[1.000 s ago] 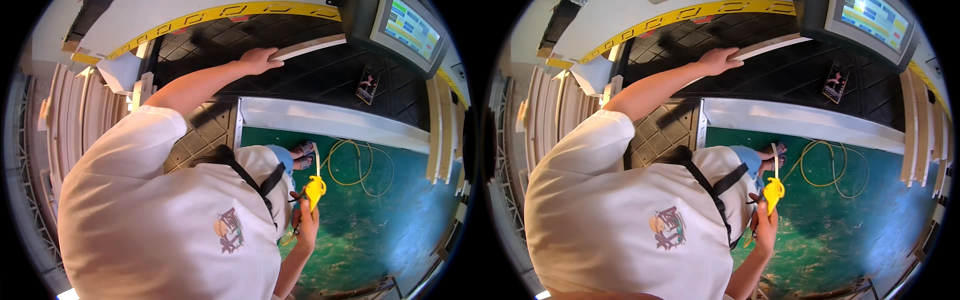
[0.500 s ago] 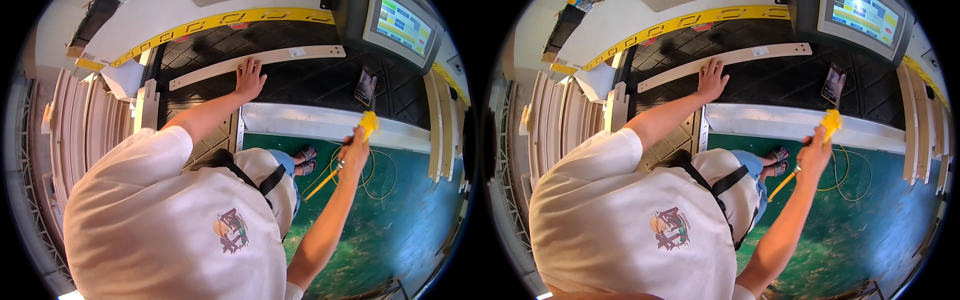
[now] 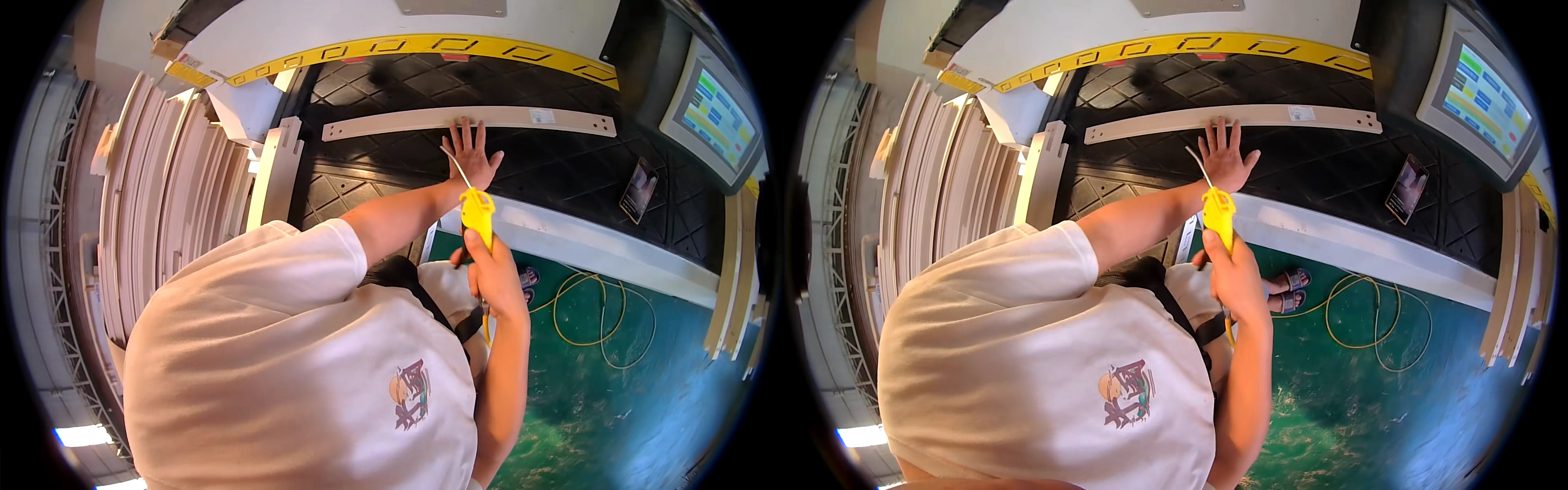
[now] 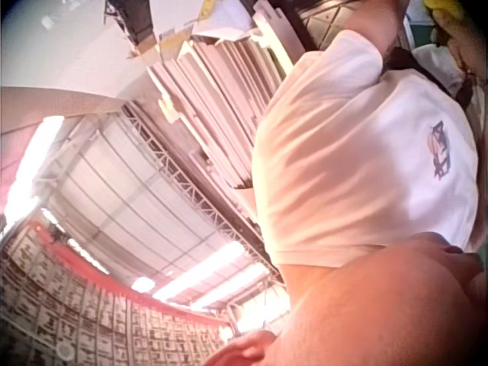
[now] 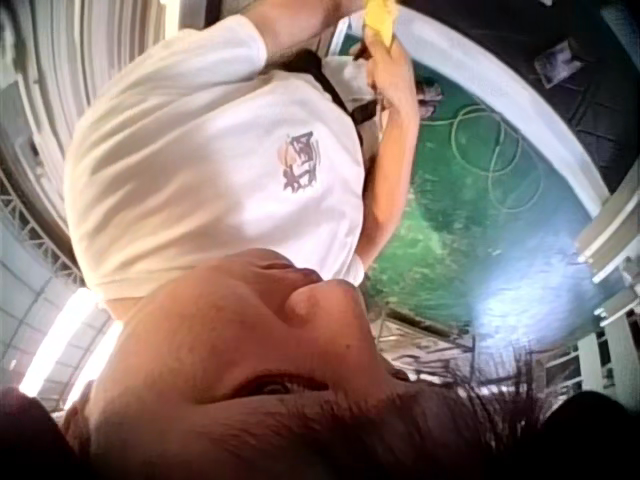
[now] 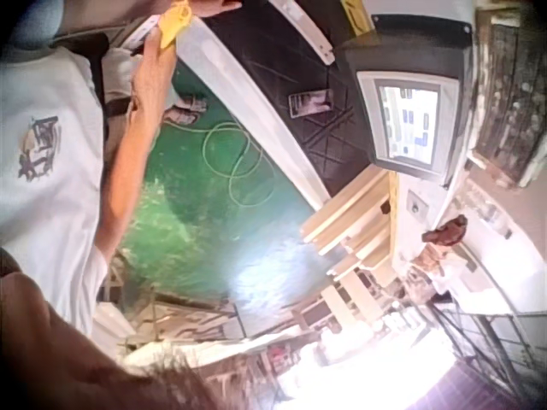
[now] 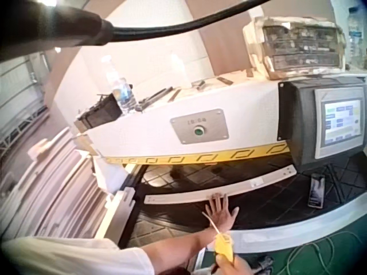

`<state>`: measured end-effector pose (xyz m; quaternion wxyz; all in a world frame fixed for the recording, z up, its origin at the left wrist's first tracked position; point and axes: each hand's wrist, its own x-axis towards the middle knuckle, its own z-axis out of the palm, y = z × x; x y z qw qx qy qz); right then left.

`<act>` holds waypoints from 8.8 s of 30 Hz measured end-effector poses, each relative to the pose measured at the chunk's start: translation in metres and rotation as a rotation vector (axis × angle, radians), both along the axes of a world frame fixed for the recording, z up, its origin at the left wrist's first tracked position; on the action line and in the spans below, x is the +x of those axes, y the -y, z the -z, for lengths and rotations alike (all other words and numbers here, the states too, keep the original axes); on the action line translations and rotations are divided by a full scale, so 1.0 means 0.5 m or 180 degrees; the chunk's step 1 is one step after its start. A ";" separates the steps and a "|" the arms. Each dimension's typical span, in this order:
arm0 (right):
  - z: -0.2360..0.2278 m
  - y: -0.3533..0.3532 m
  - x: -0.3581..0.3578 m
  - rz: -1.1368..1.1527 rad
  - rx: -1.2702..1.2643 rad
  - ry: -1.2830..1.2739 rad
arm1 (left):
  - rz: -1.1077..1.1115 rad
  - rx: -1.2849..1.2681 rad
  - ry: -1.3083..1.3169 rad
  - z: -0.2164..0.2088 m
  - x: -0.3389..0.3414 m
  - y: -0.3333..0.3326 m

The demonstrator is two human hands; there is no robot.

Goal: The person cleans wood strips using a blow gun, positioning each strip on a work surface and blowing off dust before moving them aside.

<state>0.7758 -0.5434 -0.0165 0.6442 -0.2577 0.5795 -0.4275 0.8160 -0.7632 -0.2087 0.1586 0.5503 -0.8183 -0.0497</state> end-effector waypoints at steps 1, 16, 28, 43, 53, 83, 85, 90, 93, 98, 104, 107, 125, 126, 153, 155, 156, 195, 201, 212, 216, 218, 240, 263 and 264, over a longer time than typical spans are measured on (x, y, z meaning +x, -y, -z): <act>0.005 -0.019 0.000 0.0110 -0.0013 0.0330 | 0.0069 -0.0039 -0.0047 0.001 -0.001 0.006; 0.064 -0.258 -0.017 0.1830 0.0240 0.1827 | 0.0449 0.0052 0.0344 0.017 -0.150 0.376; 0.092 -0.223 -0.060 0.1838 0.0769 0.1921 | 0.0401 -0.0042 -0.0106 -0.009 -0.228 0.437; 0.084 -0.172 -0.054 0.1602 0.0755 0.1828 | 0.0325 0.0327 -0.0590 -0.053 -0.229 0.410; 0.071 -0.272 -0.008 0.1344 0.0722 0.1626 | 0.0461 0.0127 -0.0119 -0.026 -0.191 0.429; 0.118 -0.227 0.084 -0.1079 0.0601 0.1761 | -0.1376 -0.0052 -0.0057 -0.199 0.773 -0.497; 0.086 -0.180 0.098 -0.2057 0.0354 0.0603 | -0.1182 0.0214 -0.0303 -0.165 0.702 -0.534; 0.012 -0.068 -0.001 -0.2126 -0.0212 -0.1681 | -0.0455 0.0276 -0.0376 -0.138 0.655 -0.565; -0.034 0.007 -0.071 -0.1534 -0.0205 -0.2836 | -0.0397 0.0406 -0.0460 -0.153 0.668 -0.551; -0.066 0.074 -0.093 -0.2131 -0.0011 -0.1551 | -0.0473 0.0578 -0.0485 -0.161 0.667 -0.540; -0.098 0.116 -0.093 -0.2363 0.0318 -0.1563 | -0.0477 0.0409 -0.0677 -0.156 0.643 -0.520; -0.031 0.133 -0.159 -0.1798 -0.0109 -0.2212 | -0.0410 0.0226 -0.0824 -0.147 0.602 -0.468; -0.054 0.036 0.240 -0.4644 -0.0782 -0.1272 | -0.1689 0.0061 -0.0325 -0.142 0.847 -0.711; -0.054 0.032 0.260 -0.4644 -0.0786 -0.1235 | -0.1789 0.0239 -0.0347 -0.158 0.870 -0.732; -0.074 -0.022 -0.037 -0.2258 0.0227 -0.1652 | 0.0027 0.1144 -0.0621 -0.173 0.512 -0.266; -0.066 -0.040 -0.037 -0.2386 0.0385 -0.0833 | -0.0087 0.1728 -0.0674 -0.211 0.530 -0.268; -0.064 -0.040 -0.040 -0.2322 0.0388 -0.0834 | -0.0335 0.1910 -0.0688 -0.235 0.537 -0.271; -0.012 0.052 -0.034 -0.3009 0.0495 -0.1006 | -0.0201 0.0196 0.0052 -0.105 0.486 -0.403; -0.020 0.027 0.088 -0.3609 0.0304 -0.0687 | -0.0991 0.0391 0.0219 -0.128 0.755 -0.577; -0.029 -0.008 0.068 -0.3914 -0.0200 -0.0713 | -0.1197 0.0332 0.0317 -0.148 0.759 -0.593; -0.058 -0.030 -0.014 -0.3434 -0.0210 -0.0932 | -0.0595 0.0426 0.0037 -0.119 0.629 -0.483; -0.103 -0.052 -0.042 -0.2988 0.0043 -0.0974 | -0.0311 0.0354 -0.0067 -0.120 0.584 -0.424; 0.014 -0.215 -0.123 0.0932 -0.0428 -0.0358 | 0.1501 0.1357 0.0070 -0.159 0.139 0.111; 0.000 -0.083 -0.168 0.2017 0.0152 -0.0751 | 0.2131 0.0466 0.0096 -0.098 0.119 0.096; 0.010 -0.085 -0.157 0.2009 0.0141 -0.0694 | 0.2117 0.0458 0.0152 -0.095 0.104 0.121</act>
